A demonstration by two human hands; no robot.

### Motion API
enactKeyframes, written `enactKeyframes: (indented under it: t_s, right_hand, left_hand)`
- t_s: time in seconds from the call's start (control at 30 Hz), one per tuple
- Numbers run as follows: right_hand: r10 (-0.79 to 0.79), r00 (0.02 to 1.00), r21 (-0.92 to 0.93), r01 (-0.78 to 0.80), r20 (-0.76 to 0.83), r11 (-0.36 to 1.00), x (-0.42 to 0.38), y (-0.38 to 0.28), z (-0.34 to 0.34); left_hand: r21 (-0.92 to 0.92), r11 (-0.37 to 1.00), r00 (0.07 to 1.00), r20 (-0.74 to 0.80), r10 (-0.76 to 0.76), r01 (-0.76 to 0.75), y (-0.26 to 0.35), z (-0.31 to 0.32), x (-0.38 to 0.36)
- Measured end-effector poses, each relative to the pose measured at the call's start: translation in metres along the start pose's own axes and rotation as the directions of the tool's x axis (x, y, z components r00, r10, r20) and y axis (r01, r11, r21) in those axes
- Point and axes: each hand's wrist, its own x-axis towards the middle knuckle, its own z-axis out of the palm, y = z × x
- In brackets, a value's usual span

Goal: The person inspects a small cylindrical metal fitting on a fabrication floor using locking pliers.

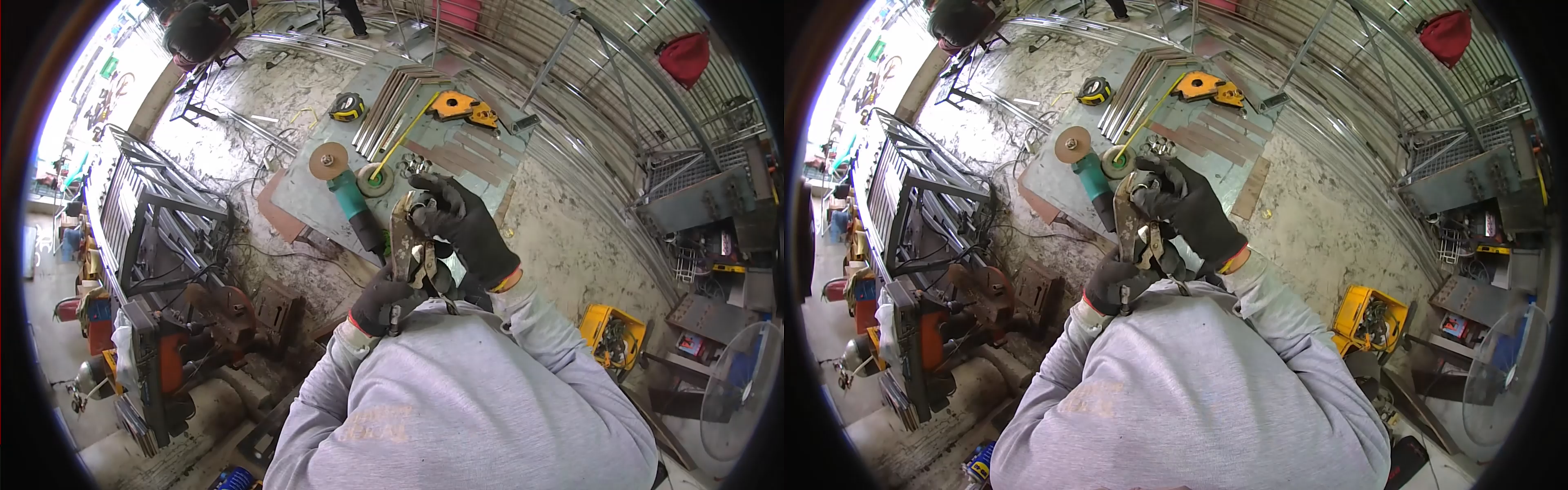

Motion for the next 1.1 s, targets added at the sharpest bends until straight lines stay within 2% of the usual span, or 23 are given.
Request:
enactKeyframes:
  t_s: [0.07,0.13,0.17,0.23,0.47,0.57,0.73,1.07,1.1]
  right_hand:
    - [0.033,0.999,0.053,-0.035,0.041,0.998,0.006,0.002,-0.007]
    - [-0.001,0.996,0.221,-0.02,0.094,0.975,0.013,0.001,-0.012]
    - [-0.003,0.996,0.222,-0.017,0.089,0.975,0.017,-0.002,-0.016]
    - [0.019,0.984,-0.038,-0.012,0.18,0.999,0.021,-0.013,-0.018]
    - [-0.031,0.997,-0.09,0.038,0.077,0.995,0.015,-0.005,-0.002]
    - [0.0,1.0,0.013,0.0,-0.001,1.0,0.011,0.001,0.003]
    - [0.025,1.0,0.157,-0.025,0.0,0.987,0.009,0.005,0.002]
    - [0.071,0.997,0.213,-0.078,0.043,0.974,0.01,0.003,0.0]
    - [0.071,0.997,0.212,-0.071,0.009,0.975,0.01,0.004,0.001]
  left_hand:
    - [0.099,0.994,0.999,0.031,-0.041,0.038,-0.008,-0.025,0.004]
    - [0.122,0.992,0.998,0.029,-0.047,0.043,-0.009,-0.025,0.005]
    - [0.146,0.988,0.998,0.026,-0.048,0.044,-0.009,-0.025,0.005]
    - [0.192,0.98,0.999,0.019,-0.048,0.043,-0.009,-0.025,0.006]
    - [0.342,0.94,1.0,-0.024,-0.005,0.013,-0.007,-0.027,0.001]
    - [0.403,0.915,0.999,-0.045,0.011,0.008,-0.009,-0.028,-0.004]
    - [0.349,0.937,0.999,-0.042,-0.014,0.028,-0.012,-0.027,-0.003]
    - [0.21,0.976,0.999,-0.022,-0.05,0.053,-0.012,-0.023,-0.001]
    - [0.196,0.979,0.998,-0.021,-0.051,0.054,-0.011,-0.023,-0.002]
